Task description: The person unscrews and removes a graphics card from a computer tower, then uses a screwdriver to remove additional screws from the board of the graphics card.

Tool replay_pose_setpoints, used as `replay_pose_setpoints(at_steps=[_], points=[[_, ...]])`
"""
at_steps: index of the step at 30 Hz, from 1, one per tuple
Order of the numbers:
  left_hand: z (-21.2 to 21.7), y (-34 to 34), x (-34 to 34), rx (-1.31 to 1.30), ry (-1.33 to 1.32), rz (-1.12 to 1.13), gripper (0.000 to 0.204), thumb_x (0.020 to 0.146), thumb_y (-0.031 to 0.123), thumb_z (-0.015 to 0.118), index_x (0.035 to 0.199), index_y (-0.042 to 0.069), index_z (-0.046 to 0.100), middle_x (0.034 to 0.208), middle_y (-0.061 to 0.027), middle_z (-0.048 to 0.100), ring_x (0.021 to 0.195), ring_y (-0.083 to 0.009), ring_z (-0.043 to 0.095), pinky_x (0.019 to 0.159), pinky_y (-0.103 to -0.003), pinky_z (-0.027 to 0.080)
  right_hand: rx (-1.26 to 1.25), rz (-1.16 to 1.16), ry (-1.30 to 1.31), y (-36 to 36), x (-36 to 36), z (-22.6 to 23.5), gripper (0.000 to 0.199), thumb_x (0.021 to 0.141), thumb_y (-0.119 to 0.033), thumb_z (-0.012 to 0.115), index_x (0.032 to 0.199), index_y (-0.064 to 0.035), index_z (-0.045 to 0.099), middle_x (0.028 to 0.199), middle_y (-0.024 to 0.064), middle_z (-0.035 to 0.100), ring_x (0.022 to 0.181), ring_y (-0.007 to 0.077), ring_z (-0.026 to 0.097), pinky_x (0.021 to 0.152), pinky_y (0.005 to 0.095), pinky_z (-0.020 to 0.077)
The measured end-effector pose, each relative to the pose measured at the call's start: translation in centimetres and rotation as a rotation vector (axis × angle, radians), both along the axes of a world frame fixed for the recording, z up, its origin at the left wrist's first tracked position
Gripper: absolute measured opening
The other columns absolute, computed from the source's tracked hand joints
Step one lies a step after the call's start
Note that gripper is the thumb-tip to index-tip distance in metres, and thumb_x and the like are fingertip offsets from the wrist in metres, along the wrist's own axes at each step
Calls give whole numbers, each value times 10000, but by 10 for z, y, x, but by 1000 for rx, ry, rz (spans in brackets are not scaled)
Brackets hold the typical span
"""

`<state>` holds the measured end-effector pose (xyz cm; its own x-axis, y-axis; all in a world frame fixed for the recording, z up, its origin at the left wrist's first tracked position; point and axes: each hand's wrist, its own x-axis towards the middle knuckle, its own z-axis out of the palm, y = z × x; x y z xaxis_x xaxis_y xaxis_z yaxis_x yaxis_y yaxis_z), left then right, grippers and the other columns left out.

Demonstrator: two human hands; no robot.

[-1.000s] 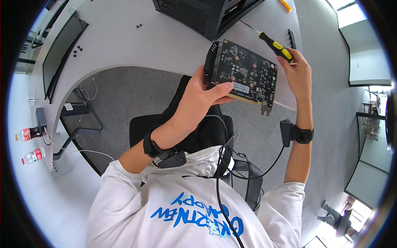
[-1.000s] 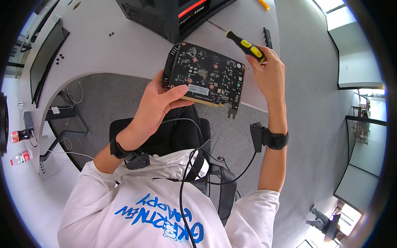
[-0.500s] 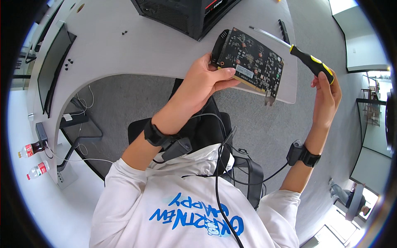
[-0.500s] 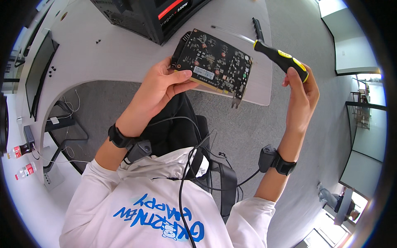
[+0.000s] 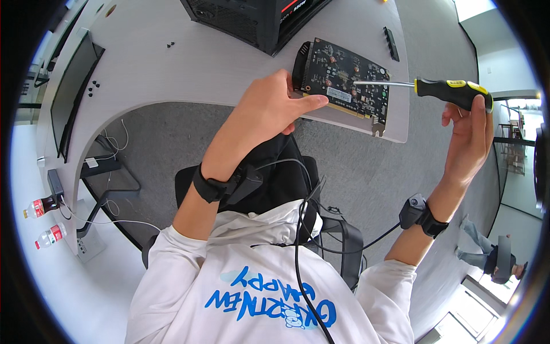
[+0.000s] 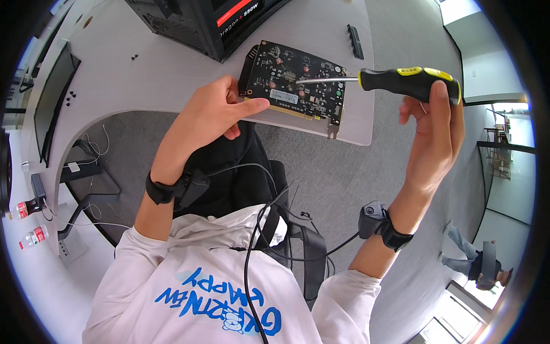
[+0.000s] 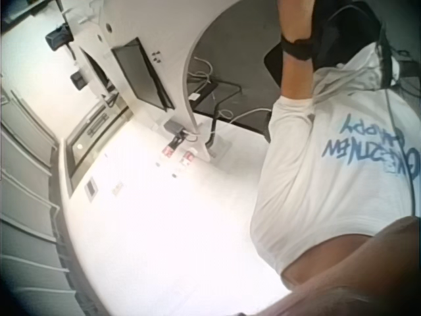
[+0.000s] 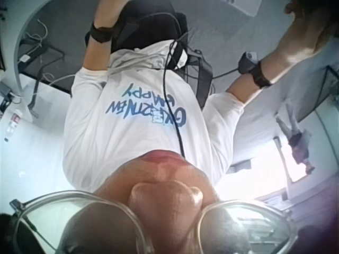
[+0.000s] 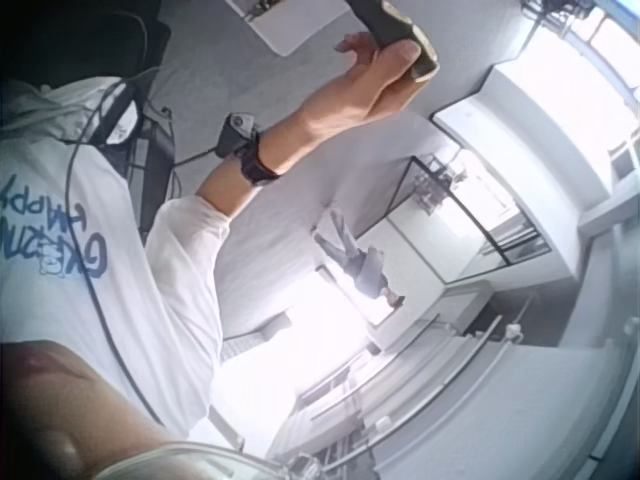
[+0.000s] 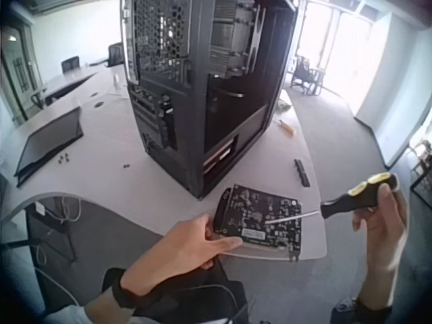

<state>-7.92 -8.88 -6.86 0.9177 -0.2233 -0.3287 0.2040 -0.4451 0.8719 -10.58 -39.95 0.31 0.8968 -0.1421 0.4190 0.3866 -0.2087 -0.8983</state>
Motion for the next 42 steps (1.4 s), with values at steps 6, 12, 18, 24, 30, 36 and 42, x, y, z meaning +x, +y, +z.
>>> replay_pose_setpoints(at_steps=[6,12,18,24,30,36,42], points=[[-11,1,7,300,-170,-71,606,830,556,814,845,-3,580,601,-70,571,561,-185,622,520,-328,491,-48,22,76,36,13,17,371,1075,-318,545,1177,36,589,917,226,732,707,284,747,596,346,563],[-22,-1,-4,388,-411,-7,614,794,582,829,926,27,603,730,-86,613,625,-253,601,618,-387,513,-114,-54,64,63,19,20,391,1047,-316,559,1143,63,575,884,234,722,676,297,749,591,360,594],[-52,-7,1,208,-968,43,618,742,469,887,1216,145,659,1119,-63,573,876,-214,672,663,-316,586,-191,-63,15,74,27,20,374,1042,-296,574,1100,73,569,843,221,716,651,276,737,602,347,600],[-68,-11,3,171,-1064,40,556,768,447,866,1264,265,692,1138,-29,569,923,-179,637,669,-280,577,-199,-84,8,75,29,15,381,1046,-304,571,1096,73,571,825,215,717,631,266,732,584,341,598],[-71,-10,4,173,-1080,43,537,793,484,833,1274,273,718,1140,-8,580,836,-151,610,649,-272,556,-258,-76,9,75,28,14,407,1048,-327,572,1093,77,577,819,213,719,629,269,738,579,336,604],[-72,-10,3,180,-1073,43,536,811,492,815,1295,280,725,1143,8,579,792,-134,582,643,-267,536,-248,-84,5,74,29,14,415,1048,-339,574,1081,75,586,824,215,722,632,273,741,578,345,611],[-72,-10,3,182,-1080,46,544,803,484,820,1299,280,724,1134,14,581,784,-128,586,641,-265,532,-229,-76,12,74,30,13,415,1047,-341,575,1079,73,584,828,216,722,635,274,742,579,347,611]])
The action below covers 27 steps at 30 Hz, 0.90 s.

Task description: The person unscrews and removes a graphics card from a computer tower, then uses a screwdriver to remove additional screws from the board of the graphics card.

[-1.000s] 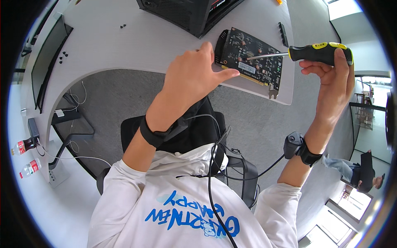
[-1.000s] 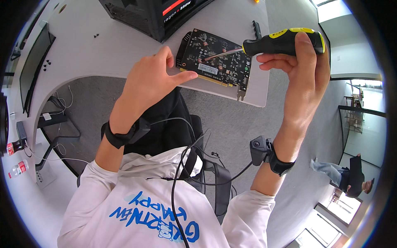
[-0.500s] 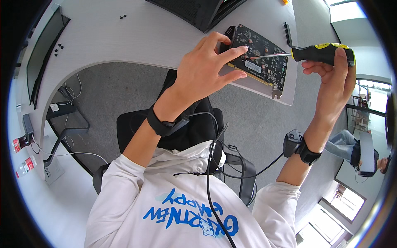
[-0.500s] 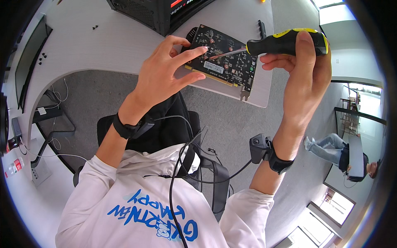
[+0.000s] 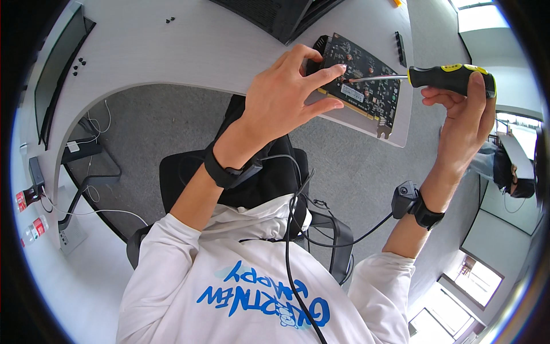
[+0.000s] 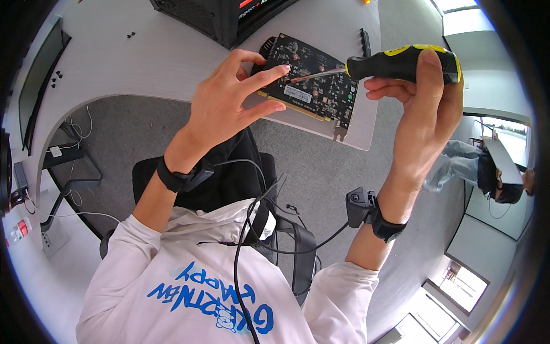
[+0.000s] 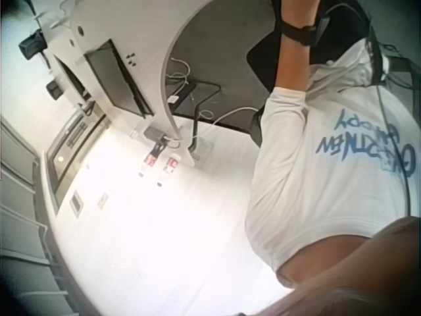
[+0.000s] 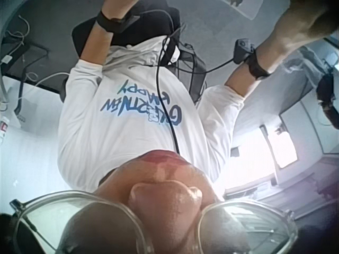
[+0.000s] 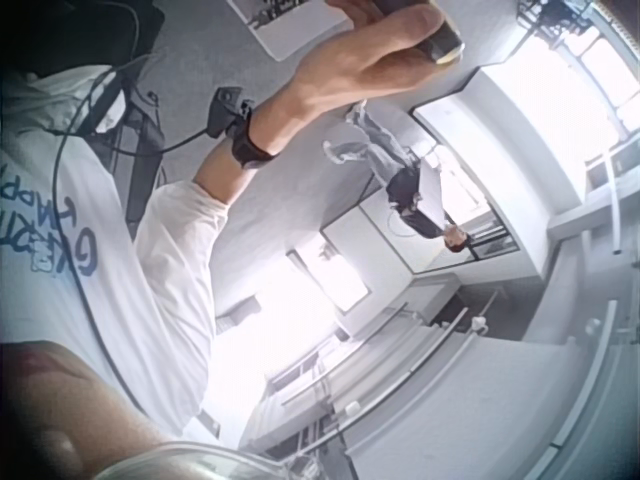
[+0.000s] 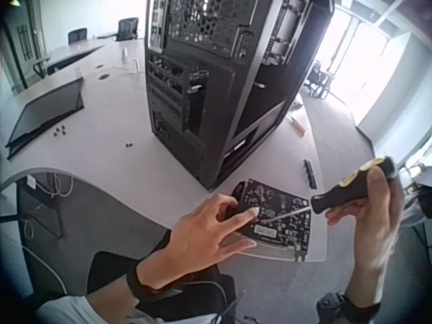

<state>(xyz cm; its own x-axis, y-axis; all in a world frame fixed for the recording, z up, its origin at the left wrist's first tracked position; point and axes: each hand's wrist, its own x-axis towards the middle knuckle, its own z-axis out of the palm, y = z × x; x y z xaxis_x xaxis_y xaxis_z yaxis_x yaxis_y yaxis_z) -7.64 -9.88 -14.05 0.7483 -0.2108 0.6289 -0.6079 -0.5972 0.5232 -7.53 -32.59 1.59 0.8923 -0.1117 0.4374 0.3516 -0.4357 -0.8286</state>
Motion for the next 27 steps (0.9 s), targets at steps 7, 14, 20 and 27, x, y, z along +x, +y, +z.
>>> replay_pose_setpoints(at_steps=[7,14,20,27], points=[[0,0,0,13,6,8,543,806,487,817,1301,284,726,1133,16,578,783,-130,590,641,-265,530,10,-10,-4,-1,0,0,437,1041,-361,581,1076,75,586,825,222,728,636,280,746,585,353,620],[0,0,-1,16,11,9,543,802,491,818,1298,291,727,1138,19,577,787,-127,592,640,-262,531,-10,-5,-23,-4,1,-1,427,1040,-352,585,1066,74,597,819,214,727,620,269,742,569,344,620],[-2,-1,0,8,-10,19,554,786,487,830,1296,295,731,1135,28,579,774,-120,586,638,-255,530,-30,3,-20,-1,1,5,406,1036,-333,599,1048,73,594,803,206,719,615,265,739,560,338,616],[-2,0,-1,-2,6,14,555,782,480,828,1297,294,731,1142,33,584,753,-116,579,630,-256,519,-44,21,-18,3,3,8,396,1029,-323,618,1048,72,591,805,206,716,614,258,737,559,331,611]])
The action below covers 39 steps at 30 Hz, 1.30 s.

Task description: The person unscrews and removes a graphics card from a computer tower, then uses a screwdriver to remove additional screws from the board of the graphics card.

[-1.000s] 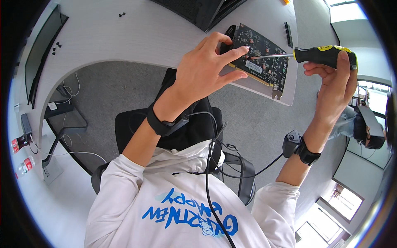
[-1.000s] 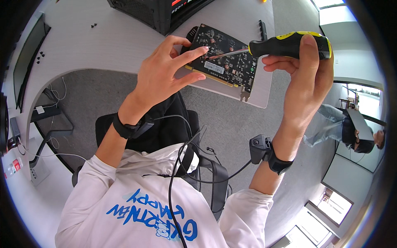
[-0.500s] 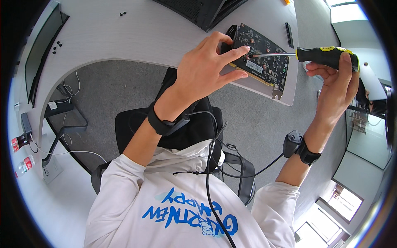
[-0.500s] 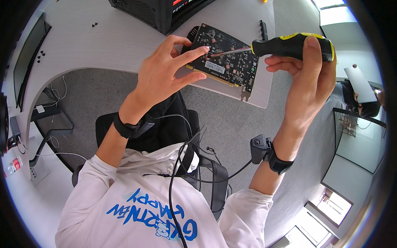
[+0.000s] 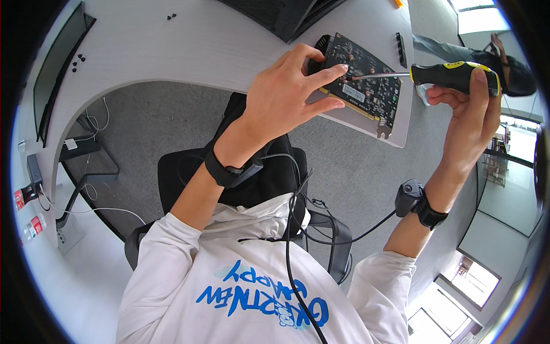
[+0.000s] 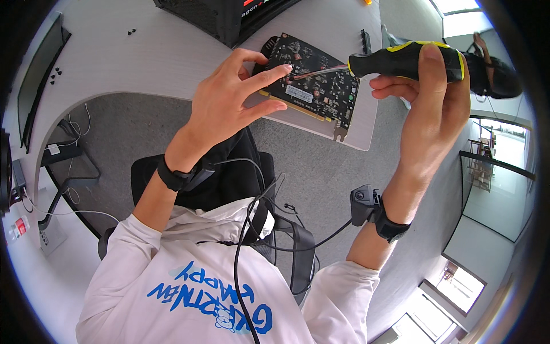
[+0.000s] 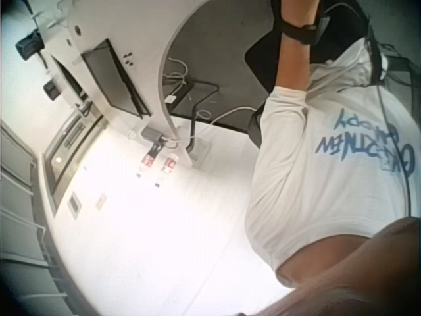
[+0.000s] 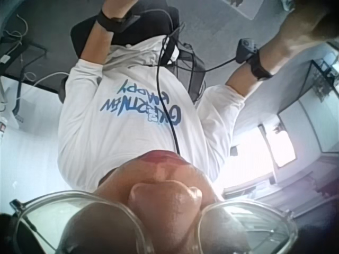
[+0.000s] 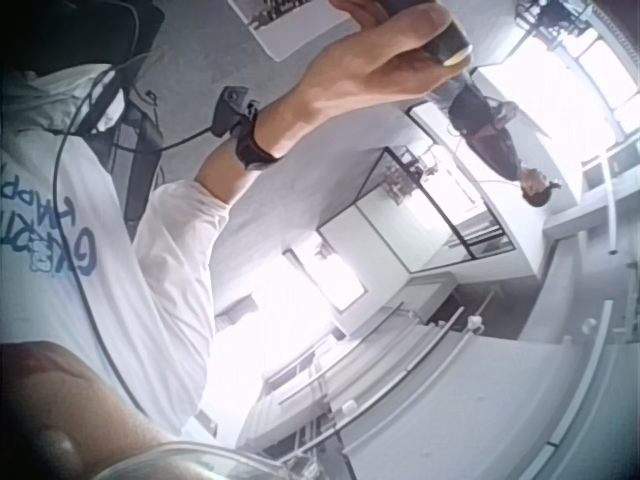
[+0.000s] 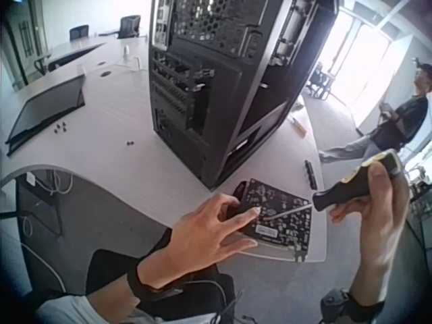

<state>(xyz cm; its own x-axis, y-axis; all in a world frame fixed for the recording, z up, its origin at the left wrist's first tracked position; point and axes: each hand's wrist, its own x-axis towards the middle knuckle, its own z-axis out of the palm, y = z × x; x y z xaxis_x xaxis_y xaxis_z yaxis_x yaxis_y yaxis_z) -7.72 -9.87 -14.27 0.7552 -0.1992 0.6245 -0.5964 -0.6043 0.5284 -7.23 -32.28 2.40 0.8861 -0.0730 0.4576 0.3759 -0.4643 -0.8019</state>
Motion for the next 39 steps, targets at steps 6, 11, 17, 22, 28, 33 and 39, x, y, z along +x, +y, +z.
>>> replay_pose_setpoints(at_steps=[6,11,17,22,28,33,39], points=[[-1,-1,1,-6,-5,-2,553,784,486,821,1295,296,731,1139,34,586,744,-115,576,628,-256,512,-108,-3,-22,12,1,12,389,1017,-322,645,1064,63,613,787,194,717,618,240,738,562,313,604],[-1,0,1,-11,3,4,549,784,491,817,1292,300,730,1136,36,589,741,-114,575,621,-259,509,-276,11,-21,21,5,19,362,1010,-309,667,1078,47,664,795,165,720,625,212,743,575,282,597],[-5,1,2,7,-12,12,548,784,491,819,1294,312,725,1140,42,594,730,-112,579,609,-259,514,-411,104,-15,18,10,30,366,1021,-294,661,1174,37,647,834,163,738,695,212,766,628,282,616],[-6,-1,2,-3,-9,4,562,782,491,823,1302,306,713,1126,43,594,737,-117,591,608,-261,531,-708,93,-81,22,16,44,387,1036,-320,646,1314,-51,635,880,144,748,746,188,776,666,258,608],[-5,-2,2,2,-33,8,559,785,480,826,1301,301,709,1123,39,582,766,-118,607,632,-269,548,-1126,-259,17,14,17,57,409,1020,-481,635,1272,-168,712,817,56,701,629,99,614,588,199,461],[-5,1,2,8,-10,7,557,790,475,828,1305,301,707,1127,40,577,780,-116,610,643,-270,550,-1201,-213,-118,4,27,66,464,1025,-547,600,1282,-182,728,800,50,680,620,87,529,589,217,382],[-3,0,1,16,-15,7,566,793,478,825,1317,300,704,1124,43,573,765,-117,597,643,-272,548,-1137,31,-111,10,19,70,435,1050,-489,562,1323,-185,711,890,48,700,755,108,584,724,237,439]])
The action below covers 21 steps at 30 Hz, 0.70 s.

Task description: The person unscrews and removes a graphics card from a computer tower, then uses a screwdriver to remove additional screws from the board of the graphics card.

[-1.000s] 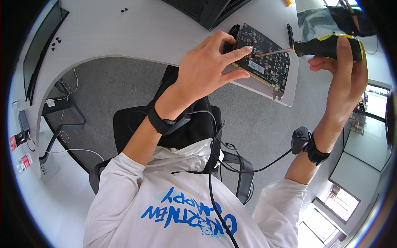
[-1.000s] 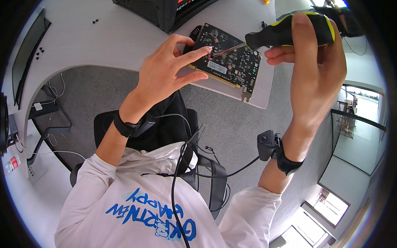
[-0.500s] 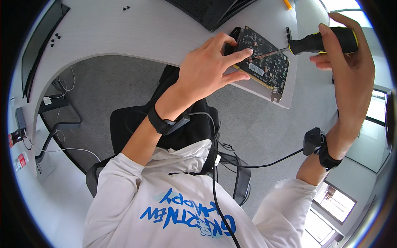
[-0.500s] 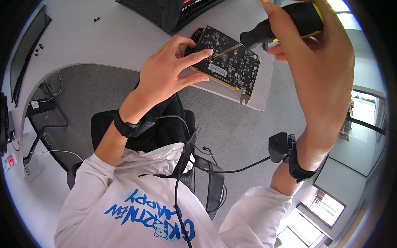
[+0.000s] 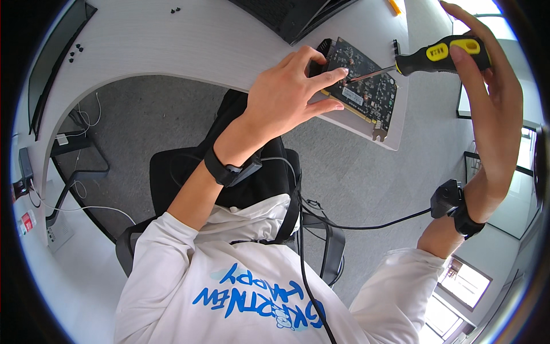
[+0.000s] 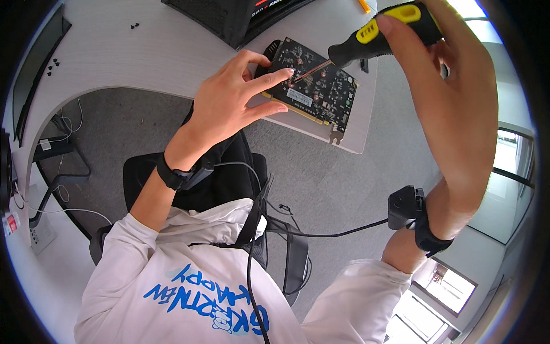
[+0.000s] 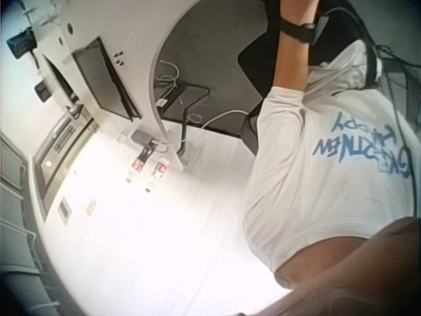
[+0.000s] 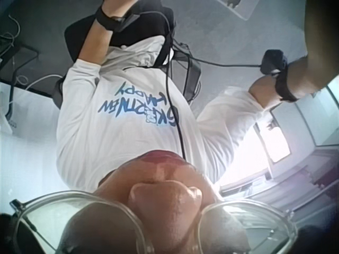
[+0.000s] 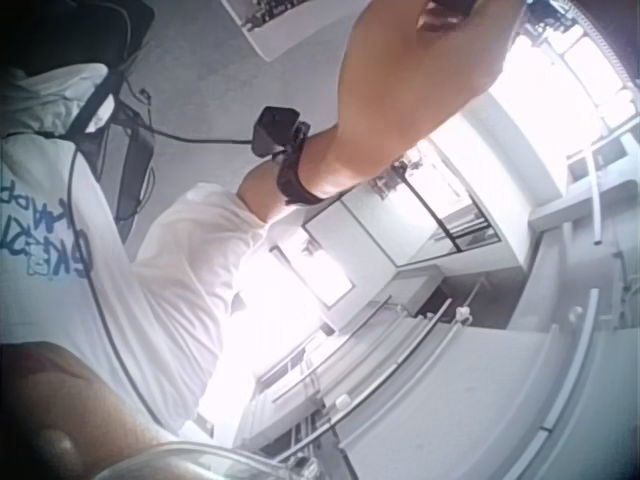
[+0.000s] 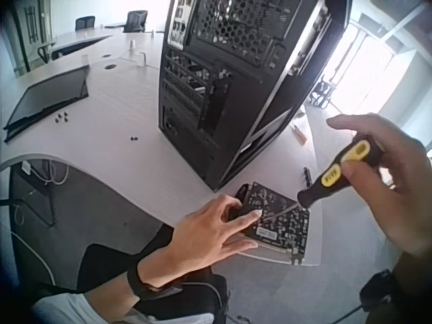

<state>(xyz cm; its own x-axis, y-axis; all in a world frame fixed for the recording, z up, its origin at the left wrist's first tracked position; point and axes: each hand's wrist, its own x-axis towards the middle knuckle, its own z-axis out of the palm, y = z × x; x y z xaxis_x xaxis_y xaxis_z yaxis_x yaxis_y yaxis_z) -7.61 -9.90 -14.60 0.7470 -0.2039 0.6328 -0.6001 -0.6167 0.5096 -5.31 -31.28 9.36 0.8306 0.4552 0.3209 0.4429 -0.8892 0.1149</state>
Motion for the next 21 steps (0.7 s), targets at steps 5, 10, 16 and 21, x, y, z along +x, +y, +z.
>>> replay_pose_setpoints(at_steps=[5,10,16,21], points=[[-2,1,1,-12,-1,-13,561,798,482,821,1316,297,706,1121,46,573,763,-114,595,635,-265,543,77,159,49,-2,1,-4,458,1078,-455,487,1333,-135,695,927,48,694,830,124,613,800,259,479],[-1,1,1,3,-13,-12,566,806,483,817,1327,297,696,1122,44,573,762,-114,594,625,-261,538,224,348,220,-18,14,-2,489,1105,-420,412,1342,-86,679,964,47,688,906,141,642,876,282,519],[0,1,2,6,-6,-17,563,806,479,817,1323,291,695,1124,35,573,766,-121,596,621,-268,539,140,166,-77,-5,1,-7,485,1097,-459,433,1246,-106,730,905,38,690,774,97,620,737,241,511],[2,3,1,7,12,-19,566,802,463,823,1323,284,693,1122,26,573,767,-139,596,628,-282,538,443,-266,21,-18,-3,-6,504,1006,-552,603,965,-89,797,682,15,654,509,46,490,495,213,321]])
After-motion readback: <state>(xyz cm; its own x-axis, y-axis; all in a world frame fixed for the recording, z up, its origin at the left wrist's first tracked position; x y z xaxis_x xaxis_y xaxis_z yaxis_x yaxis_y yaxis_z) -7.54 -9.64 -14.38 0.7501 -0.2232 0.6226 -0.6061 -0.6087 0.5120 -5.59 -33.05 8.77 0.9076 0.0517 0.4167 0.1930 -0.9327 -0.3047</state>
